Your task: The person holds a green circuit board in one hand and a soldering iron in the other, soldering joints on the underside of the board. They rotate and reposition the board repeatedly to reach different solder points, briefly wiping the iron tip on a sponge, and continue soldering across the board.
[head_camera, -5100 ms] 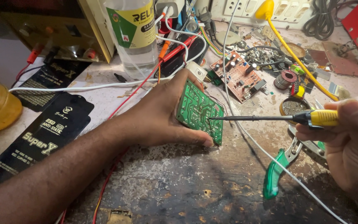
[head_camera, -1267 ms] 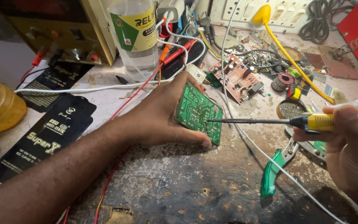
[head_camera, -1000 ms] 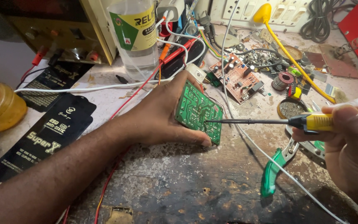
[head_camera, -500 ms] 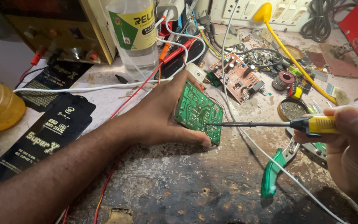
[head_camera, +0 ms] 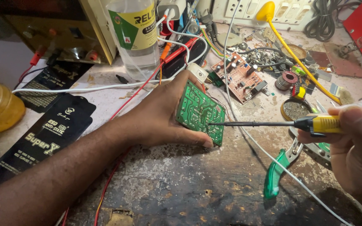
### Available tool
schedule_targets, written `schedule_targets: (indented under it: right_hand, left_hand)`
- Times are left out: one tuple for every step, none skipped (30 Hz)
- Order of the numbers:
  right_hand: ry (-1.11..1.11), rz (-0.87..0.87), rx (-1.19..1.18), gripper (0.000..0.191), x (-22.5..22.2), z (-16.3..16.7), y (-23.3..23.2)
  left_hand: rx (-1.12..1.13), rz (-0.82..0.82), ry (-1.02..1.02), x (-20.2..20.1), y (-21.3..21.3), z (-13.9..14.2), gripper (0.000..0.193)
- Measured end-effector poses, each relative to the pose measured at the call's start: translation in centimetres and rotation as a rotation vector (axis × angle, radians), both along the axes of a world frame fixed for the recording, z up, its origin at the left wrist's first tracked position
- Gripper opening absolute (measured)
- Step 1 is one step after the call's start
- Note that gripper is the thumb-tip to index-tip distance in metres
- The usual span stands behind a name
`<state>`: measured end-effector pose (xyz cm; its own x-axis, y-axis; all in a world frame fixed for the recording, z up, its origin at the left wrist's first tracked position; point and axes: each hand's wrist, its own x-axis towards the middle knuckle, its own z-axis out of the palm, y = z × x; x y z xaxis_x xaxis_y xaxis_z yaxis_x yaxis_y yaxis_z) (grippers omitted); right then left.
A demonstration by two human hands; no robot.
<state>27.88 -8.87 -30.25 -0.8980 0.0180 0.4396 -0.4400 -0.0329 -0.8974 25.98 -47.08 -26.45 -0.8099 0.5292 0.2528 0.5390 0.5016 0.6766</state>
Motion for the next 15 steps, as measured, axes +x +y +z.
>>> schedule_targets:
  right_hand:
    - [-0.014,-0.004,0.016,0.039,0.1,0.2,-0.1]
    - [-0.009,0.003,0.019,0.038,0.2,0.3,-0.4]
    - [-0.005,0.009,0.023,0.037,0.2,0.5,-0.5]
    - [0.017,0.023,0.015,0.035,0.3,0.4,-0.8]
    - [0.018,0.026,0.02,0.036,0.4,0.6,-1.0]
    - [0.019,0.029,0.025,0.036,0.4,0.7,-1.1]
    - [-0.001,0.023,0.042,0.037,0.4,0.9,-1.1]
    - [0.007,0.014,0.064,0.038,0.5,0.9,-1.1]
    - [0.015,0.004,0.086,0.038,0.4,0.9,-1.1]
    - [0.047,-0.007,0.113,0.037,0.5,0.8,-1.1]
    - [0.066,0.001,0.105,0.036,0.4,0.8,-1.0]
    - [0.084,0.01,0.097,0.036,0.5,0.7,-1.0]
    - [0.088,0.039,0.053,0.036,0.1,0.5,-1.0]
    - [0.081,0.045,0.039,0.035,0.2,0.4,-1.0]
    - [0.074,0.052,0.024,0.035,0.1,0.4,-0.9]
  left_hand:
    - [-0.006,0.004,-0.009,0.0,0.0,0.0,0.094]
    - [-0.011,0.01,-0.018,0.0,0.0,0.0,0.094]
    - [-0.018,0.017,-0.028,0.0,0.0,-0.1,0.094]
    - [-0.017,0.017,-0.029,0.0,0.0,-0.1,0.094]
    - [-0.016,0.015,-0.031,0.0,0.0,-0.1,0.094]
    - [-0.015,0.013,-0.032,0.0,0.0,-0.1,0.094]
    - [-0.004,0.006,-0.02,0.0,0.0,-0.1,0.094]
    - [0.006,-0.002,-0.007,0.0,0.0,-0.1,0.094]
    - [0.015,-0.009,0.007,-0.1,0.0,0.0,0.094]
    - [0.01,-0.005,-0.005,-0.1,0.0,0.0,0.094]
    - [0.006,0.0,-0.018,-0.1,0.1,0.0,0.094]
    - [0.0,0.006,-0.031,-0.1,0.1,0.0,0.094]
    - [0.003,0.002,-0.023,-0.1,0.0,0.0,0.094]
    - [0.008,-0.002,-0.015,-0.1,0.0,0.0,0.095]
    - [0.014,-0.008,-0.008,-0.1,0.1,-0.1,0.095]
